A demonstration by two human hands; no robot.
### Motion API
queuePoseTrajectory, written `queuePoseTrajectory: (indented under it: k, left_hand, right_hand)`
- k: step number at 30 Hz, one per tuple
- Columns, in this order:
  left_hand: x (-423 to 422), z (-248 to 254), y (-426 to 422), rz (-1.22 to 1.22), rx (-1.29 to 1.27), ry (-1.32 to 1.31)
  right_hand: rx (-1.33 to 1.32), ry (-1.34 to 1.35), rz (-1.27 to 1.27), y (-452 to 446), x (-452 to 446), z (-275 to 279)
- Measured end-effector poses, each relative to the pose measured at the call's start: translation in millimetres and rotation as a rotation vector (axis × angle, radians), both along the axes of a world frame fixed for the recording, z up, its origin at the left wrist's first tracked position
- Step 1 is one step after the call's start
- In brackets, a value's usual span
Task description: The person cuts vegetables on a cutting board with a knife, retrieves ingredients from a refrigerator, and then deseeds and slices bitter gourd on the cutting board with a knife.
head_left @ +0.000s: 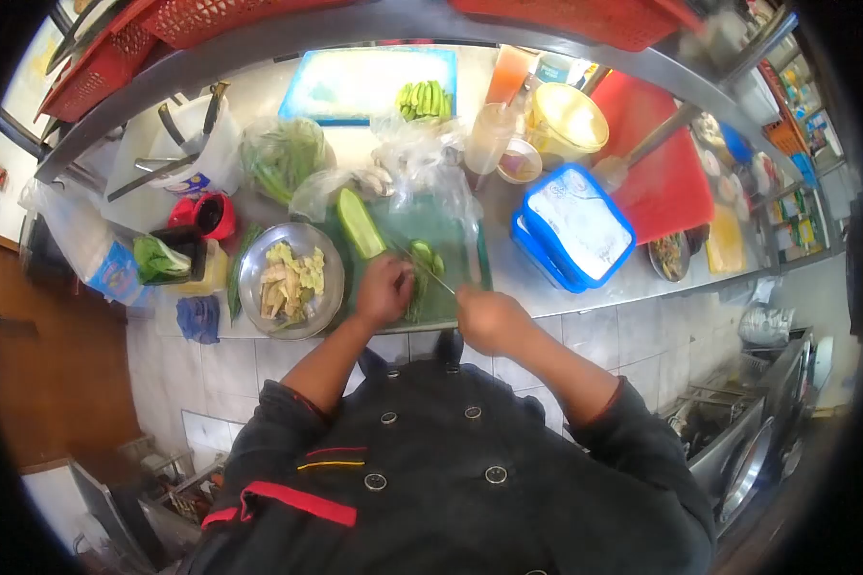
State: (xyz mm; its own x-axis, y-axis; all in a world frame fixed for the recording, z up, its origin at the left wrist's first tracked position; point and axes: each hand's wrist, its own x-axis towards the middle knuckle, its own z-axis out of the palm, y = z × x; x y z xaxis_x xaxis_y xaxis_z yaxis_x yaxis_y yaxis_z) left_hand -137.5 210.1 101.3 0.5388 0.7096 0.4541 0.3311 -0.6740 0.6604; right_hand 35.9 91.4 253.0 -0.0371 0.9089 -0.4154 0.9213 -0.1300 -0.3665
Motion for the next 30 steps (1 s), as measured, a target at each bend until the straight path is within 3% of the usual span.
queuePoseTrajectory:
  k: [5, 12, 18, 26, 30]
  left_hand:
    - [0, -5, 2, 0.009, -0.076, 0.010]
    - [3, -6, 2, 0.016, -0.018, 0.044]
    - [-2, 6, -6, -0.009, -0.026, 0.020]
    - [-4, 4, -4, -0.023, -0.038, 0.009]
    - [-2, 5, -4, -0.012, -0.030, 0.058]
  right_hand:
    - [-0.066, 0.012, -0.044, -6, -4, -2]
    - [0.030, 0.119, -0.161, 25, -2, -56]
    - [0.091, 0.113, -0.061, 11, 4, -25]
    - [-0.090, 0.015, -0.049, -6, -2, 0]
    - [0.028, 0.081, -0.069, -3, -6, -57]
